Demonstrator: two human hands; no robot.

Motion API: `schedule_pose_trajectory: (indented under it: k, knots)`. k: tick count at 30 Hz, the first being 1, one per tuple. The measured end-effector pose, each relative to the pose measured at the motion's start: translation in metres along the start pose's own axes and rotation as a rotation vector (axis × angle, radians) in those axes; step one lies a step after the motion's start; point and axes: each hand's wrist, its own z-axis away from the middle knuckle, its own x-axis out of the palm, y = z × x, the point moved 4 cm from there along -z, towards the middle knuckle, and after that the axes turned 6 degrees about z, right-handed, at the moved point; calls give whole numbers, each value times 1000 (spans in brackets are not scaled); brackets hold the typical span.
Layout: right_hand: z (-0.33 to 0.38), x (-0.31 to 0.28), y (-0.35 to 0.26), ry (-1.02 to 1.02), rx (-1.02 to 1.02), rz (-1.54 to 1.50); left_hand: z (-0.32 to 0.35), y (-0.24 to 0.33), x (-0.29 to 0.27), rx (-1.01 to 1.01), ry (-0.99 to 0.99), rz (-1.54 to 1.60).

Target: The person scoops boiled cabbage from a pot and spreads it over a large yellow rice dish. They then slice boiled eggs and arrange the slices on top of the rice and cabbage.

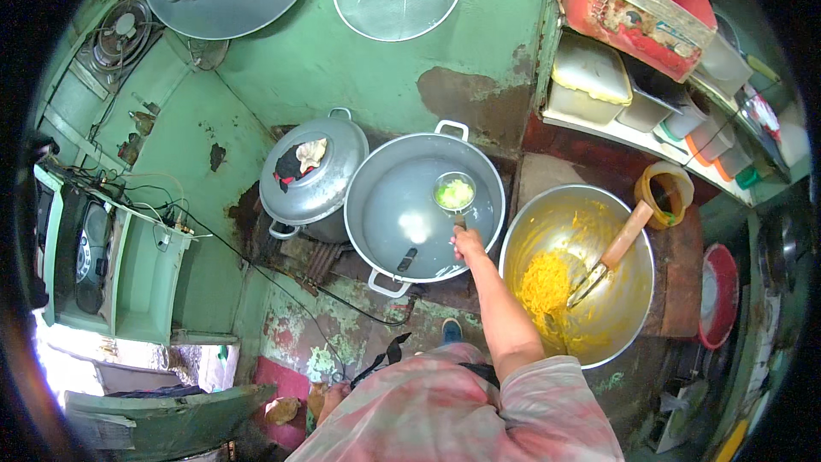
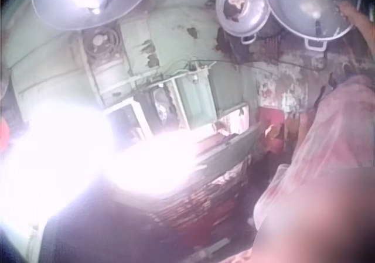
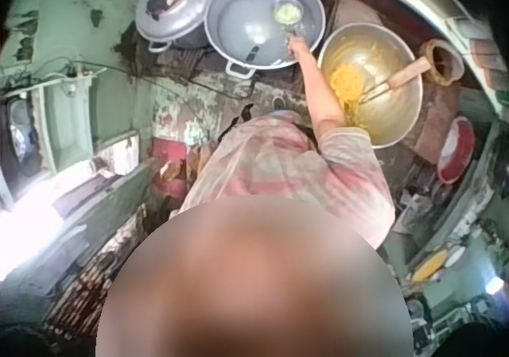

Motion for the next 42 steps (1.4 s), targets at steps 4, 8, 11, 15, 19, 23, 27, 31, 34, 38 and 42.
schedule_pose_trajectory:
  k: [4, 8, 11, 15, 19, 23, 27, 31, 34, 38, 42]
  knots:
    - [1, 4, -1, 21, 23, -15, -8, 12, -10, -13, -24, 55]
    - [0, 7, -1, 39, 78, -11, 0, 7, -24, 18, 70, 63]
    - [11, 13, -1, 69, 66, -36, 12, -12, -41, 6, 81, -3]
    - [40, 22, -4, 115, 21, -30, 13, -49, -68, 54, 39, -286]
    - [88, 25, -1, 153, -141, -43, 8, -92, -103, -136, 83, -197]
    - [140, 17, 0, 144, -268, -83, 13, -98, -128, -140, 9, -226]
    - [176, 9, 7, 114, -382, -115, -1, -55, -140, -200, -2, -84]
    - [188, 14, 42, 133, -500, -87, -13, 2, -135, -61, -28, -65]
    - [180, 22, 83, 171, -391, -64, -15, 32, -131, 24, -10, -64]
    - [161, 28, 111, 108, -399, -189, -4, 32, -125, 49, -42, -44]
    - [145, 31, 118, -21, -269, -259, 6, 10, -125, -46, -29, -169]
